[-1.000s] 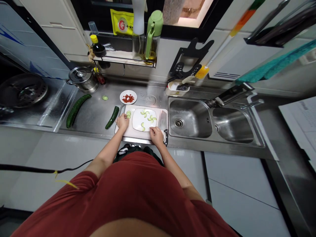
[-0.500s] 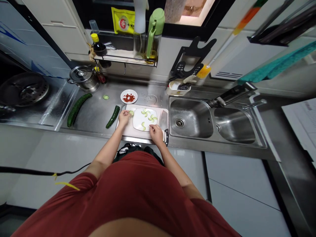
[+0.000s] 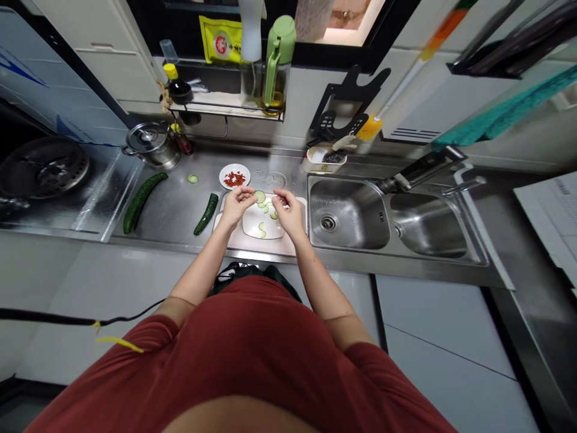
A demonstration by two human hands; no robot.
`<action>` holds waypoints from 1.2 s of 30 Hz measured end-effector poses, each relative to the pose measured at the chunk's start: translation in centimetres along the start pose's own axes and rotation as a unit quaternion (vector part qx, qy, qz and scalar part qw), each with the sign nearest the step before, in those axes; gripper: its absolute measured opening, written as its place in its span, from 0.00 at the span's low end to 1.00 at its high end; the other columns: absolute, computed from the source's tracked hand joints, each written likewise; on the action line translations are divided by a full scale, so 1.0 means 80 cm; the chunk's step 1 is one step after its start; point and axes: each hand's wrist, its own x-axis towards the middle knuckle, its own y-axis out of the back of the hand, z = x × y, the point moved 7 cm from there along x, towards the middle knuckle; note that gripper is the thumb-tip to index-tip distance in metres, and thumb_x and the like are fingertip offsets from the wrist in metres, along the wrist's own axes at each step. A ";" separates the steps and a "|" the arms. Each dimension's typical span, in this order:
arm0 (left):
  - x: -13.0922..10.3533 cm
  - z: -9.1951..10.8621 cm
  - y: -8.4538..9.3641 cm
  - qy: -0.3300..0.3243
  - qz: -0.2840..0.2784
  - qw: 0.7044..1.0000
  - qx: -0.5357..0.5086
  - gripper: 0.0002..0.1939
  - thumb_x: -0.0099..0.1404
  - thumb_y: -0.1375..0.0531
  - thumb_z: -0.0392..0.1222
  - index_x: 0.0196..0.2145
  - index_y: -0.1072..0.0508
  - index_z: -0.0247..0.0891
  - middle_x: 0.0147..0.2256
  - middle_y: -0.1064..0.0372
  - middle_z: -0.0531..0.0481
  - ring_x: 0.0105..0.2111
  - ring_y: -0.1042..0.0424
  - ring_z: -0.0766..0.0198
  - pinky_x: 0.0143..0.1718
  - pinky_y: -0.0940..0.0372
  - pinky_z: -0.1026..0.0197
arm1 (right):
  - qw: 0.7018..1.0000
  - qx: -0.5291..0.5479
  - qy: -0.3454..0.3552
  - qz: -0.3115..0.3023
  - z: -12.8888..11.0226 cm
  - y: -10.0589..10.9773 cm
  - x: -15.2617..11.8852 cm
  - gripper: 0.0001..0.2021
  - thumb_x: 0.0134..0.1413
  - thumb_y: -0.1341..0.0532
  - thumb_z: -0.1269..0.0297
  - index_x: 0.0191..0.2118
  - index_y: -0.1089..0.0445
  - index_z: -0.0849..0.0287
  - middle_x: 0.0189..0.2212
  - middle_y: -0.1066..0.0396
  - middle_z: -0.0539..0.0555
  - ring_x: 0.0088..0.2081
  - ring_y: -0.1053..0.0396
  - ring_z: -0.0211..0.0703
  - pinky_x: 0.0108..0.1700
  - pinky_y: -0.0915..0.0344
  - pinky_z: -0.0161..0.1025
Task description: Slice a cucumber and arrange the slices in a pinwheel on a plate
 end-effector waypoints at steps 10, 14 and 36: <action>-0.015 0.025 -0.026 -0.021 -0.054 0.998 0.037 0.14 0.50 0.30 0.45 0.34 0.25 0.36 0.30 0.29 0.51 0.30 0.32 0.69 0.36 0.36 0.64 | 0.987 0.115 -0.079 -0.076 -0.016 -0.024 0.004 0.12 0.49 0.38 0.53 0.29 0.31 0.58 0.26 0.32 0.48 0.29 0.36 0.37 0.31 0.38 0.33; -0.015 0.023 -0.025 -0.019 -0.045 0.997 0.066 0.15 0.50 0.31 0.46 0.34 0.24 0.35 0.31 0.28 0.50 0.31 0.32 0.67 0.37 0.36 0.63 | 0.982 0.130 -0.119 -0.072 -0.009 -0.025 0.001 0.11 0.47 0.38 0.54 0.28 0.32 0.57 0.23 0.35 0.46 0.27 0.38 0.35 0.28 0.40 0.32; -0.019 0.042 -0.025 -0.102 -0.053 0.972 0.204 0.10 0.54 0.35 0.43 0.33 0.22 0.36 0.32 0.25 0.49 0.29 0.32 0.66 0.36 0.36 0.61 | 0.955 0.195 -0.209 -0.082 0.005 -0.033 -0.001 0.09 0.43 0.39 0.60 0.22 0.36 0.57 0.18 0.40 0.44 0.20 0.44 0.31 0.20 0.48 0.29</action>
